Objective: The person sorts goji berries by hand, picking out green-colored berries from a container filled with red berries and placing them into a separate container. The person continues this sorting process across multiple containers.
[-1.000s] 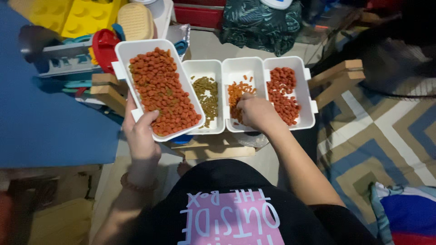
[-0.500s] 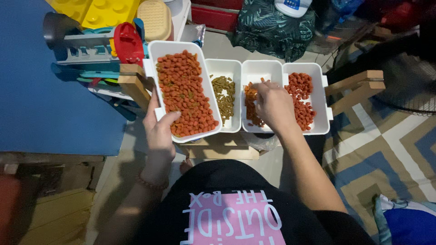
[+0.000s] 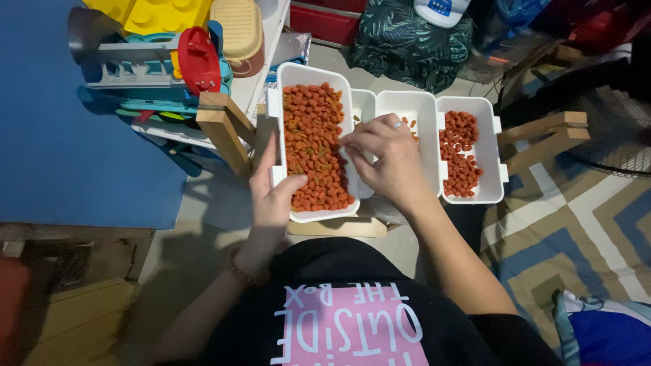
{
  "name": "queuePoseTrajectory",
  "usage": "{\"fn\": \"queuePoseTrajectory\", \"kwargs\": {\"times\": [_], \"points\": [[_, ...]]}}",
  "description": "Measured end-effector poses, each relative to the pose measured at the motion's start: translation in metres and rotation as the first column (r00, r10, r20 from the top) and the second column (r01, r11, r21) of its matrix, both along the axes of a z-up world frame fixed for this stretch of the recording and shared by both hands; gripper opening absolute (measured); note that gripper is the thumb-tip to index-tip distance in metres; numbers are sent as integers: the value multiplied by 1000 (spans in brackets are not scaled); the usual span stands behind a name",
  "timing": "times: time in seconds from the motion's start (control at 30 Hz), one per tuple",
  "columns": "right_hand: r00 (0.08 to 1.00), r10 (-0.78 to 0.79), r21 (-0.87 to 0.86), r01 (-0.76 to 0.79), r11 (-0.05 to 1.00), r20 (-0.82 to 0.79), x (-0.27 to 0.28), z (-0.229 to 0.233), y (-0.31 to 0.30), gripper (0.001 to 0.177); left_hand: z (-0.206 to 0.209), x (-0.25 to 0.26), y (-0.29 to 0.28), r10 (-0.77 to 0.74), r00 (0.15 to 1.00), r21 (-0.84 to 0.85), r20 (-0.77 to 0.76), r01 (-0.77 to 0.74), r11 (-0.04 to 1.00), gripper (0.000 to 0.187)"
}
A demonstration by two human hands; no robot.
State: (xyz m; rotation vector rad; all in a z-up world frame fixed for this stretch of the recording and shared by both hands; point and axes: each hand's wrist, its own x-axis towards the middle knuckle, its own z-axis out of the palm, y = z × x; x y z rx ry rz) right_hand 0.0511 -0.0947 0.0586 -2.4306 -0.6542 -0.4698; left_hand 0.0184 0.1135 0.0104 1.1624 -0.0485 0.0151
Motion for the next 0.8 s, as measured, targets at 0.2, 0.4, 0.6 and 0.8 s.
{"fn": "queuePoseTrajectory", "kwargs": {"times": [0.2, 0.4, 0.6, 0.8], "points": [[999, 34, -186, -37, 982, -17, 6, -15, 26, 21, 1, -2, 9, -89, 996, -1, -2, 89, 996, 81], [998, 39, -167, -45, 985, -42, 8, -12, 39, 17, -7, 7, 23, -90, 996, -62, -22, 88, 994, 83], [995, 19, -156, -34, 987, -93, 11, -8, 49, 21, -10, 19, 37, -138, 990, -18, -40, 138, 990, 82], [990, 12, -115, -28, 993, -138, 9, -7, 48, 23, -14, 28, 41, -183, 983, -7, -20, 183, 983, 81]]}}
